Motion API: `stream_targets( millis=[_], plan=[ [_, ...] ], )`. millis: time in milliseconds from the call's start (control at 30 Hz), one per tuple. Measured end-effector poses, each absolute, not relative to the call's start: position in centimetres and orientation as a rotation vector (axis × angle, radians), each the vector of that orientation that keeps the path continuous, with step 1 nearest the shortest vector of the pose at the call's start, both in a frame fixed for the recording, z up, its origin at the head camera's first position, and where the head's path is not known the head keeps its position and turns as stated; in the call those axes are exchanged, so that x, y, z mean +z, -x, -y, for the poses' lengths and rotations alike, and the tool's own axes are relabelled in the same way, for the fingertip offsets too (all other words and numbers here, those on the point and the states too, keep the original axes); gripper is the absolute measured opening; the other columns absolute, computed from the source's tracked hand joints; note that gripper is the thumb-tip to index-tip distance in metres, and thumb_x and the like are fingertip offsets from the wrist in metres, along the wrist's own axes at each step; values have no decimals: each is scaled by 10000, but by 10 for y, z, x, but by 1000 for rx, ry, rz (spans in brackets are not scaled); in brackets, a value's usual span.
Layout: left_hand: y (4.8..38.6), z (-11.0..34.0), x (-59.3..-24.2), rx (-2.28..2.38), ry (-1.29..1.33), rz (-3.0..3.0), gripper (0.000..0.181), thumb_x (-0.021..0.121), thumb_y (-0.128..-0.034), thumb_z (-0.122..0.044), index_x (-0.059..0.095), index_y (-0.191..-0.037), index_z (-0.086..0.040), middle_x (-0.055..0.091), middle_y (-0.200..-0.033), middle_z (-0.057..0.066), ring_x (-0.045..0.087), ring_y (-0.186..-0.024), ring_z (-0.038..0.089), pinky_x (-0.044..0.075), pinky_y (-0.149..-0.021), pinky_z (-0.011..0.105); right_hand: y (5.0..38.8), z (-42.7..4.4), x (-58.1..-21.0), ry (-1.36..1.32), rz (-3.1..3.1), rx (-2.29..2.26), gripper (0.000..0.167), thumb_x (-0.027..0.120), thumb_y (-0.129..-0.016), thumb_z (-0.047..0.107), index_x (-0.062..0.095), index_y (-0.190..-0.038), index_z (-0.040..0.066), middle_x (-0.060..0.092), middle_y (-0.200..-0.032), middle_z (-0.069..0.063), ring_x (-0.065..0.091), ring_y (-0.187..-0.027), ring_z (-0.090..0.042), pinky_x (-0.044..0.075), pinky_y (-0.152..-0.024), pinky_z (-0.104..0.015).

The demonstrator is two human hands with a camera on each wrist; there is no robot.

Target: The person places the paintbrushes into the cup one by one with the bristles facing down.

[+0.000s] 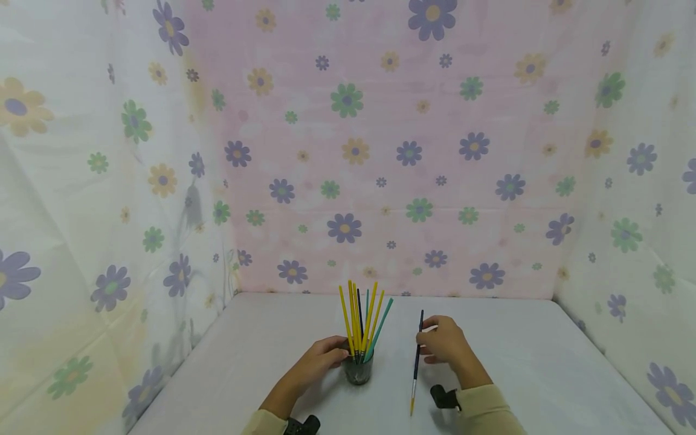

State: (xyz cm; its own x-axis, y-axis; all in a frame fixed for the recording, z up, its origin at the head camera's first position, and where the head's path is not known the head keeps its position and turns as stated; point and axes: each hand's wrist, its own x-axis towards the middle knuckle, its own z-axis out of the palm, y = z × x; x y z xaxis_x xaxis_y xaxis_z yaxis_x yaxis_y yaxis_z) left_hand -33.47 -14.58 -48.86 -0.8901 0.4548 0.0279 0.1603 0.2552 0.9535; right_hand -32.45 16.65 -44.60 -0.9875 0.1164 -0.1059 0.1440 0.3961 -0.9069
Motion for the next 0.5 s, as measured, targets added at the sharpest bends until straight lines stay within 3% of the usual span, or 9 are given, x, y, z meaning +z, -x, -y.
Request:
stream_targets(
  millis=[500],
  plan=[
    [335, 145, -489, 1672, -554, -2289, 460, 567, -1040, -251, 584, -1404, 29, 641, -1387, 160, 631, -1243, 255, 553, -1026, 453, 311, -164, -410, -110, -2730, -1774, 326, 675, -944, 97, 630, -1256, 12, 744, -1027, -160, 750, -756, -231, 634, -638, -377]
  ],
)
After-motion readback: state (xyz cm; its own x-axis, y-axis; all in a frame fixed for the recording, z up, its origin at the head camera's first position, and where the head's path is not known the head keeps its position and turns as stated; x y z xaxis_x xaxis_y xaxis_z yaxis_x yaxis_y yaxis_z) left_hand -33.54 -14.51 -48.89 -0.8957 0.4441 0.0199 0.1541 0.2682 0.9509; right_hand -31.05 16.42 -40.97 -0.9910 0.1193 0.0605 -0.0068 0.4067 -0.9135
